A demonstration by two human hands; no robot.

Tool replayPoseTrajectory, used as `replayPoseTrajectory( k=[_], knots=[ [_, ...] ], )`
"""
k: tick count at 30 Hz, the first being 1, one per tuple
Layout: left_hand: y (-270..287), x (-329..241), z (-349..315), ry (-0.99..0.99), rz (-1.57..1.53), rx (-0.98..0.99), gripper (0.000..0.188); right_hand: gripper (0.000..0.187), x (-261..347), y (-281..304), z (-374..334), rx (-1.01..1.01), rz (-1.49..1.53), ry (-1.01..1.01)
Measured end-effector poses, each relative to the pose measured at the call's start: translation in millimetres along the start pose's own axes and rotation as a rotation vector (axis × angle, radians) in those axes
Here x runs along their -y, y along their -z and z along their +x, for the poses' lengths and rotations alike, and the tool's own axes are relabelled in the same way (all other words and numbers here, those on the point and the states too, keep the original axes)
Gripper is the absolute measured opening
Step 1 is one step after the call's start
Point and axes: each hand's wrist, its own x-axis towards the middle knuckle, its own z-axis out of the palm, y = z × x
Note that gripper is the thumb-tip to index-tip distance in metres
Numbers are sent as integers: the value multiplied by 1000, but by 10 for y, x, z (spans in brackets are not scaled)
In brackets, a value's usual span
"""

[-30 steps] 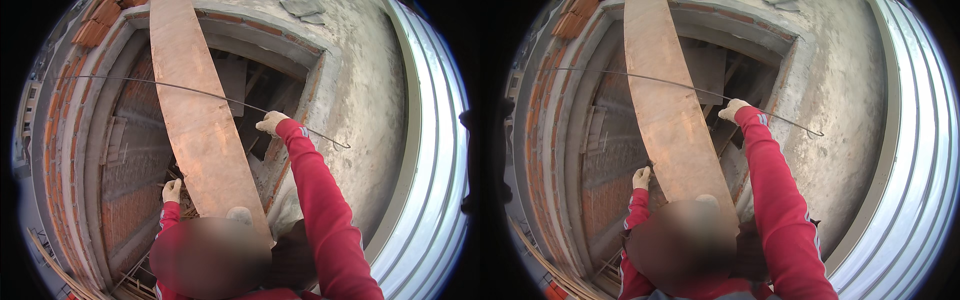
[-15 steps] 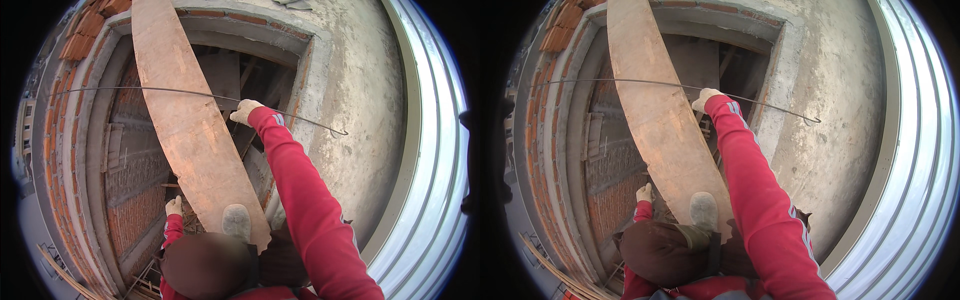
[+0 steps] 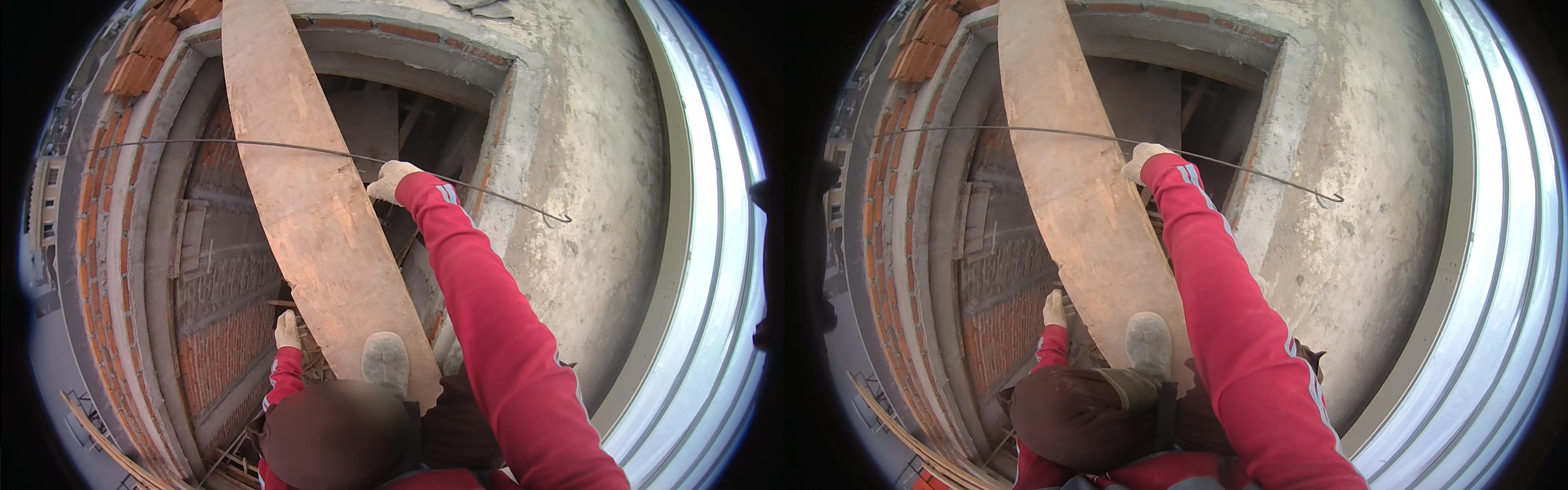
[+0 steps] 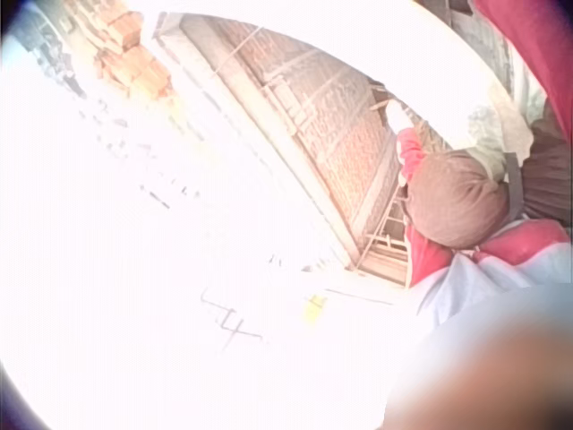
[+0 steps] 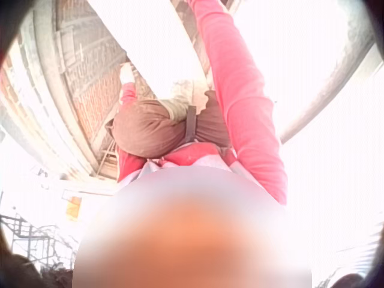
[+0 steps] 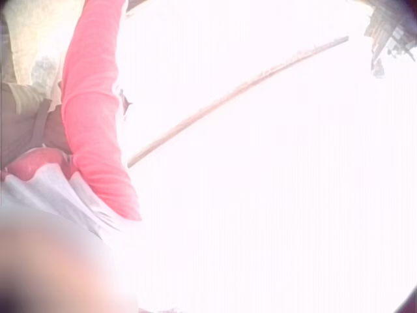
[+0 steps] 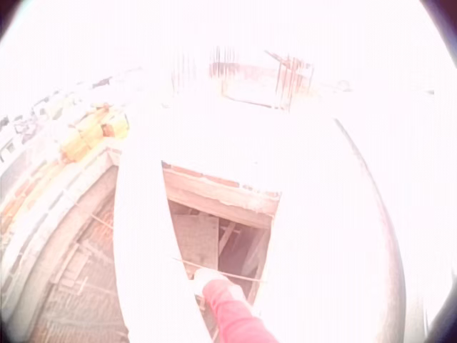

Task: The person picks up a bucket and walks across a rooftop construction site, then uses both hands to bend a long metal rebar over a wooden plank. The person repeatedly bends the rebar into a curved shape while standing on the roof.

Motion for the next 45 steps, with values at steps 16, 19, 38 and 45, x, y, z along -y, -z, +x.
replayPoseTrajectory(
  k=[16,19,38,45],
  knots=[
    [-110,-222,-311,-7,250,123,64,33,-402,556,-78,56,937,-284],
    [-85,-192,-312,47,205,143,63,35,-639,553,-164,46,905,-337],
    [-132,381,-35,383,-454,307,69,36,-1089,824,-400,-134,169,-303],
    [-38,272,-77,281,-176,227,62,41,-1792,1178,-594,-162,-158,-287]
  ],
)
